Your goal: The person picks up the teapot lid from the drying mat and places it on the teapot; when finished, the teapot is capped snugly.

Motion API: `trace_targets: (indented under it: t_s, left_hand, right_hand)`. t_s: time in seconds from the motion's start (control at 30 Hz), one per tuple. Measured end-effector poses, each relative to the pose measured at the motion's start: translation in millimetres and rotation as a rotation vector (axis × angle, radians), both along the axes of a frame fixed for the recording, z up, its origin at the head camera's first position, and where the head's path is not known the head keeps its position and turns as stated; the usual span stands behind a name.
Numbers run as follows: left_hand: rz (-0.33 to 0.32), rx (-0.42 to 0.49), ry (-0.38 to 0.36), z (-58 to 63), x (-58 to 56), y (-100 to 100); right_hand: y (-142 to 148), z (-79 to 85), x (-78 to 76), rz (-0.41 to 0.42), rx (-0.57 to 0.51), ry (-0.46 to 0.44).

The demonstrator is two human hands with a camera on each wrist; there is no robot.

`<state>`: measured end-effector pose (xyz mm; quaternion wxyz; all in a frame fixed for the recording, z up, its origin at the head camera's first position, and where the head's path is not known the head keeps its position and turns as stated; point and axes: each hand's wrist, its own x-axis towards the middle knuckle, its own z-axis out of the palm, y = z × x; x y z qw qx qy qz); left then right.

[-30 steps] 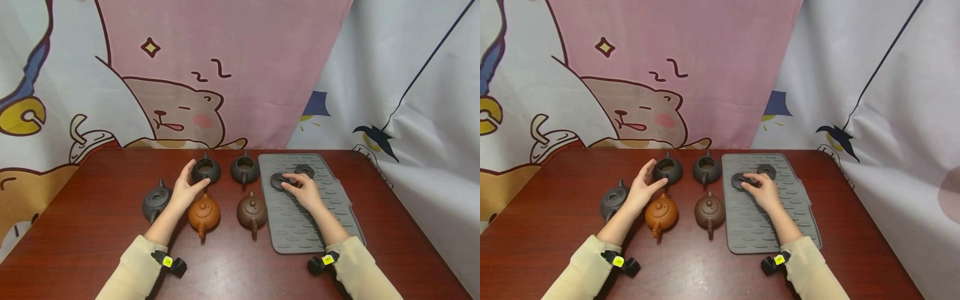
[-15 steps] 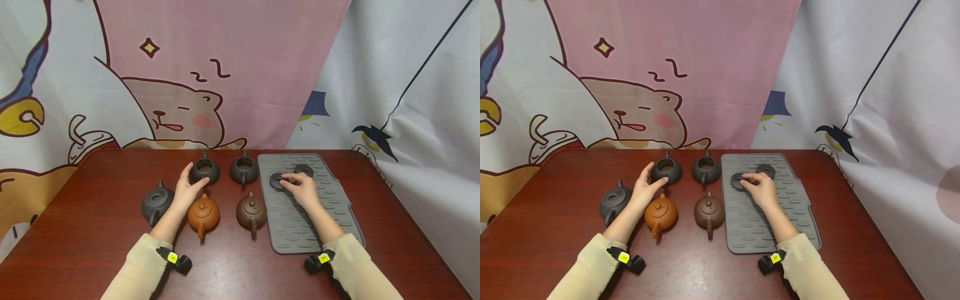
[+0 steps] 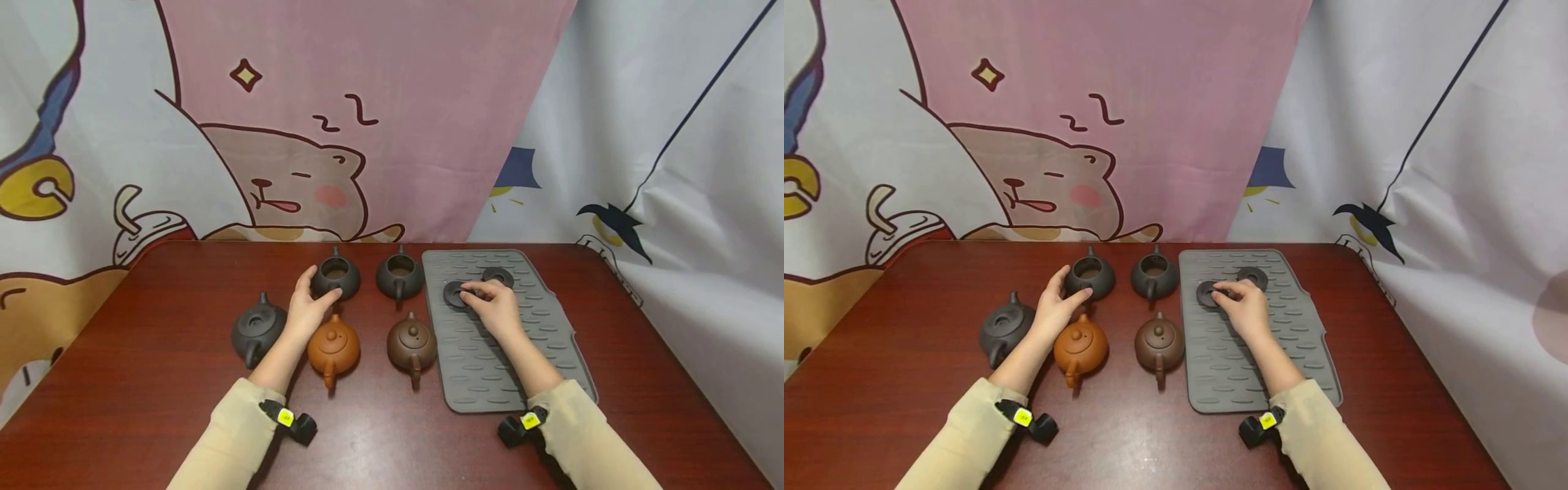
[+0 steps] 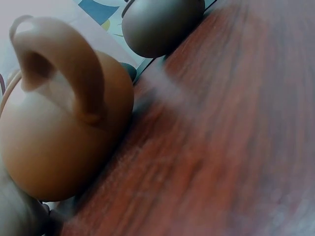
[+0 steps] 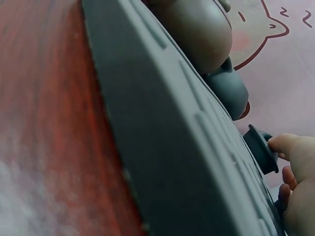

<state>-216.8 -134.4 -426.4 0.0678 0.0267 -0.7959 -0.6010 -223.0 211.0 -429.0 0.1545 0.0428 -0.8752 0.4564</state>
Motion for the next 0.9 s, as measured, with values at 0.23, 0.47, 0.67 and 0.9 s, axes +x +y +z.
trace_targets:
  t_s: [0.23, 0.47, 0.67, 0.9]
  left_hand:
    - [0.000, -0.004, -0.003, -0.7, -1.4, -1]
    - [0.002, -0.007, 0.000, -0.8, -1.5, -1]
    - [-0.007, -0.015, 0.000, -1.2, -2.1, -1]
    - [-0.007, -0.022, 0.007, -1.9, -1.4, -1]
  right_hand:
    - [-1, 7.5, 0.9, 0.002, -0.033, 0.032]
    - [-4, 21.9, 2.9, 0.019, -0.022, 0.072]
    - [-13, 34.0, 5.3, 0.043, -0.016, 0.074]
    - [-31, 50.4, 7.4, 0.082, -0.030, 0.059]
